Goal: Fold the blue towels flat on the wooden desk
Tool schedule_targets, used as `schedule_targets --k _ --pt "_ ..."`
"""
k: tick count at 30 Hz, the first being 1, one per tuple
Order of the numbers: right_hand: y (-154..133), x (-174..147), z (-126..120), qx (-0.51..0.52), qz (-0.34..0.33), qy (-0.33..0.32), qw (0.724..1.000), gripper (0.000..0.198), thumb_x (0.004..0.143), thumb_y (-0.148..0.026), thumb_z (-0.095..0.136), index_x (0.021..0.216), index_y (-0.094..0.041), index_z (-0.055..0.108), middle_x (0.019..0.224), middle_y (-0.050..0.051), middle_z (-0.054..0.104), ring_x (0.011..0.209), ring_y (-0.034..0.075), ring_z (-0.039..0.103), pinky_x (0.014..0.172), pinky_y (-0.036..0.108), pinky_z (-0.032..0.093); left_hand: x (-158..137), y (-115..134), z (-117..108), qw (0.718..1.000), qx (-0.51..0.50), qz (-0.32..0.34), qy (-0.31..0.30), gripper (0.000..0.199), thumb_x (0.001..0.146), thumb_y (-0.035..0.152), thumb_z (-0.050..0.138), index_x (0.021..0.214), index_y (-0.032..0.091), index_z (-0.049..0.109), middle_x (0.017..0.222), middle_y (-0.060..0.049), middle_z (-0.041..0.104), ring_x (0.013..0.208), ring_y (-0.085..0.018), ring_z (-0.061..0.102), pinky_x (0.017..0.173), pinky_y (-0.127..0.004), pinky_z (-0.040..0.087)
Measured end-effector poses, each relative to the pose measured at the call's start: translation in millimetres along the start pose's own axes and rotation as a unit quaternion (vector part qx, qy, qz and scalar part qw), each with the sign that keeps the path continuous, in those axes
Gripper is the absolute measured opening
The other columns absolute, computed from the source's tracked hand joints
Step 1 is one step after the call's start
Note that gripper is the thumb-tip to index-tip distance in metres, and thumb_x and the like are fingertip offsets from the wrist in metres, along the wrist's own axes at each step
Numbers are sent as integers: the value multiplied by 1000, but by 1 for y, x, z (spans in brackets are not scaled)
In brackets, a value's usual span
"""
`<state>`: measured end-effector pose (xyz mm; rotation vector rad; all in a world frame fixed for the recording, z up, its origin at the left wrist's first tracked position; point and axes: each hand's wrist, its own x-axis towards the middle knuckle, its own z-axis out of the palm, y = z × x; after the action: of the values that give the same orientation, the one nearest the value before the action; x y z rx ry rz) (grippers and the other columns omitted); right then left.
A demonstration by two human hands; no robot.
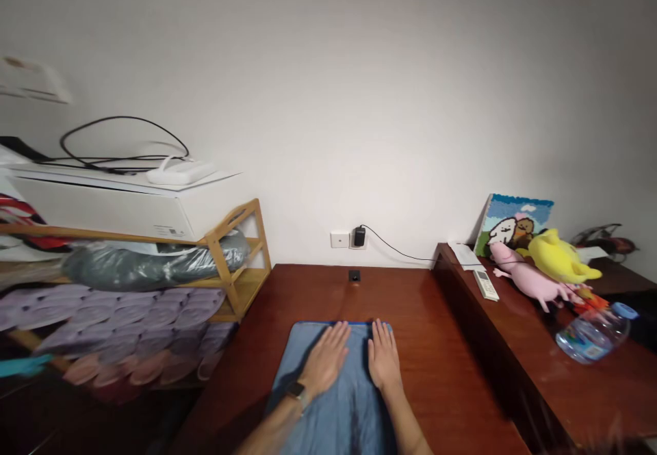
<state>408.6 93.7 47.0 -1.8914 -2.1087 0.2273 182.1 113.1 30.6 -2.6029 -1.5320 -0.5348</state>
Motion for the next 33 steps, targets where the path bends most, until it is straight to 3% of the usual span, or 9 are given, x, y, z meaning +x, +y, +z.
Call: schedule_targets --k 3,6,15,18,23,26,28,30,33 --pt "-10 9 3 -34 -26 -59 997 63 108 -34 27 167 -13 37 174 5 24 164 26 18 136 49 16 18 44 23 999 -37 16 -1 56 112 43 30 162 27 49 168 -3 47 157 -22 43 131 -46 35" --pt "-13 10 9 -53 -5 -80 995 64 108 -33 27 168 -14 33 174 5 21 164 25 18 136 48 15 19 44 36 998 -52 -27 -8 57 111 47 33 160 25 53 165 -7 50 154 -27 47 127 -52 40" --pt "-9 7 18 -39 24 -51 998 63 111 -40 27 170 -18 27 175 5 20 165 24 16 136 49 14 -36 -106 -11 969 17 -247 -21 64 107 37 32 160 5 47 166 -16 47 157 -32 42 131 -54 31" --pt "-10 15 15 -3 27 -59 998 64 110 -39 31 169 -15 31 174 8 23 165 26 17 135 50 14 -42 -115 -35 961 32 -273 18 67 108 34 26 156 -6 48 163 -24 48 154 -37 44 128 -59 33" --pt "0 19 -2 86 45 -34 995 68 111 -44 19 169 -9 32 174 10 25 164 23 22 134 47 20 -42 8 -34 990 -3 -115 77 57 109 32 28 152 12 60 162 -13 54 154 -29 46 128 -50 39" --pt "20 -12 3 158 63 82 982 75 111 -48 9 168 -5 33 174 12 27 164 22 22 135 46 20 -54 113 -9 993 -101 65 15 49 108 34 38 149 28 65 158 -3 60 150 -22 52 129 -45 40" --pt "34 -43 11 183 54 90 978 78 111 -53 10 165 -6 40 171 13 33 163 23 26 134 46 23 -65 158 5 987 -136 78 -21 50 109 37 42 155 30 59 162 -1 56 154 -20 47 133 -43 35" --pt "42 -72 17 170 17 43 984 75 111 -54 15 163 -9 45 170 12 37 162 24 28 134 47 23 -77 173 12 987 -139 67 -42 53 110 39 41 161 29 51 165 -2 51 157 -20 42 134 -45 34" --pt "43 -94 18 118 -12 -17 993 69 112 -48 19 165 -11 41 171 10 35 163 23 23 135 48 19 -101 144 12 992 -106 55 -37 56 111 39 37 166 27 41 168 -3 46 157 -22 43 131 -49 37"
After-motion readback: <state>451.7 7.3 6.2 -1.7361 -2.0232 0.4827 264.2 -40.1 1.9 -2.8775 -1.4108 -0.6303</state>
